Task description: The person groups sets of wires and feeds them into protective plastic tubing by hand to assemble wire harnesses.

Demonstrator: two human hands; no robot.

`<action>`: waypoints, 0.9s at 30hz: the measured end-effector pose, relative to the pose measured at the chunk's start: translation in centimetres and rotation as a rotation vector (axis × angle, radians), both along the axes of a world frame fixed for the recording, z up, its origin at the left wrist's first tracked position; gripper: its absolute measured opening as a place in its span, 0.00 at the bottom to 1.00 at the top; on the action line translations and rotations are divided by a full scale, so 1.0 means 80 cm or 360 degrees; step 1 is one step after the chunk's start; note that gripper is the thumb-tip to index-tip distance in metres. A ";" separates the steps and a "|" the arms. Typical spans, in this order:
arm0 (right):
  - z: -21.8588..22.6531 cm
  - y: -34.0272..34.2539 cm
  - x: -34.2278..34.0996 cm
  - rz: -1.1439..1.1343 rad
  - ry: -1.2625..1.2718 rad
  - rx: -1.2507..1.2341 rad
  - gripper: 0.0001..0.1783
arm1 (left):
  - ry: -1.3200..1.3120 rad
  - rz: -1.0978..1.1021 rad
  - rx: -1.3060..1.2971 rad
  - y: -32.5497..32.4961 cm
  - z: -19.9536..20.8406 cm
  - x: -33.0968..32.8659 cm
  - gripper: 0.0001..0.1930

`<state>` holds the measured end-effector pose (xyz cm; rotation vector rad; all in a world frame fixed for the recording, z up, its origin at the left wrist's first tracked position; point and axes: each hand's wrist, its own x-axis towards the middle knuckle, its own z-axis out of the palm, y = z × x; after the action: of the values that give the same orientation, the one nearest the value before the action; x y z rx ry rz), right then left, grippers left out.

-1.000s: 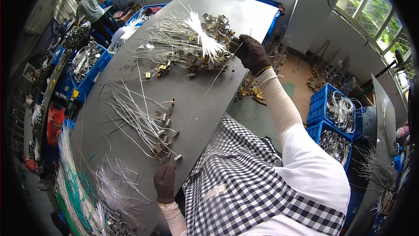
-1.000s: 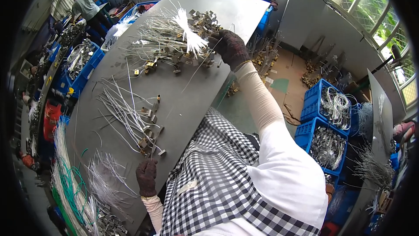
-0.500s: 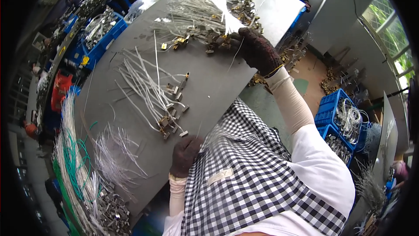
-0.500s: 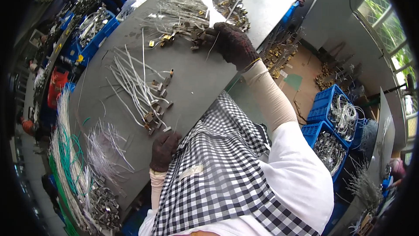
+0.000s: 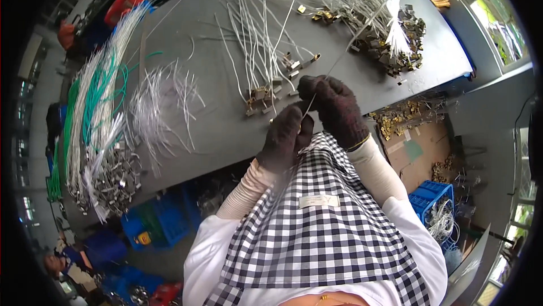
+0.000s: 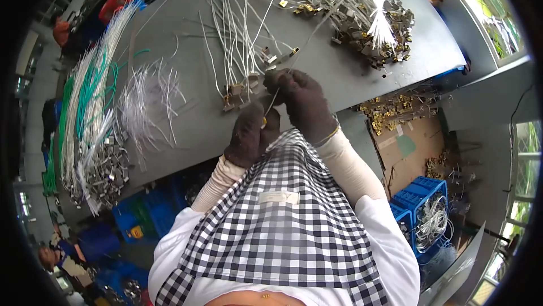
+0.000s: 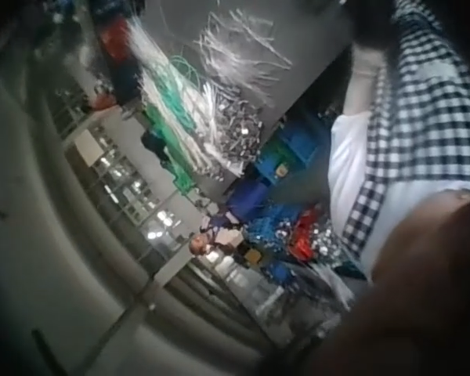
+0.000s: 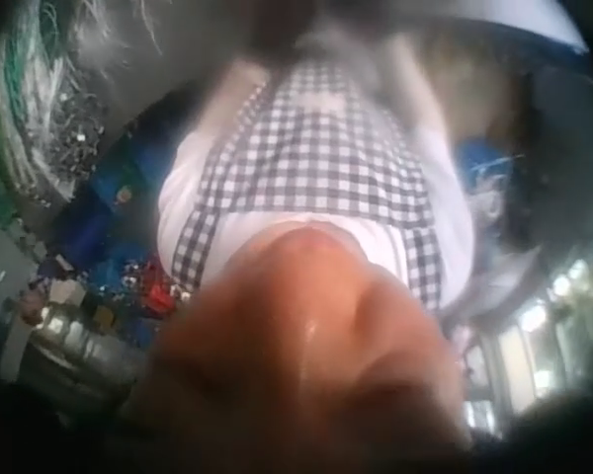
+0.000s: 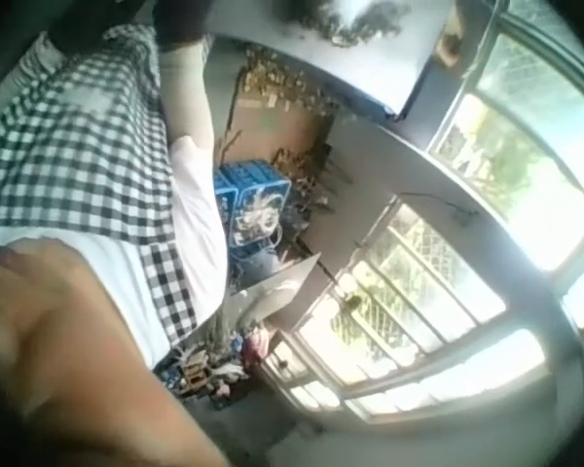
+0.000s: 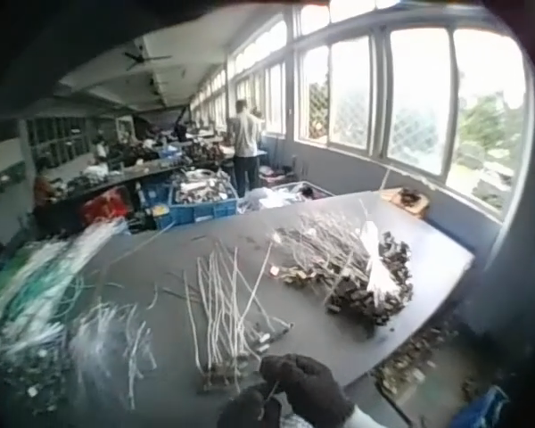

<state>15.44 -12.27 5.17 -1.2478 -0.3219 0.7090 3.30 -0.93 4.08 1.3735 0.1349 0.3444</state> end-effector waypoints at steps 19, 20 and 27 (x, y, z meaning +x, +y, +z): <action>0.001 0.024 -0.010 0.0077 -0.0609 -0.0260 0.24 | 0.0211 -0.0057 -0.0785 0.010 -0.017 0.002 0.30; -0.005 0.026 -0.020 0.0065 -0.0514 -0.0115 0.25 | 0.0189 -0.0003 -0.0899 0.010 -0.014 0.001 0.30; -0.001 0.042 -0.023 0.0233 -0.0720 -0.0282 0.20 | 0.0252 0.0078 -0.1018 0.031 -0.040 0.011 0.29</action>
<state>13.63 -8.91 5.09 -1.5638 -0.7403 0.5820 4.17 1.51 0.87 0.7621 0.3762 0.2050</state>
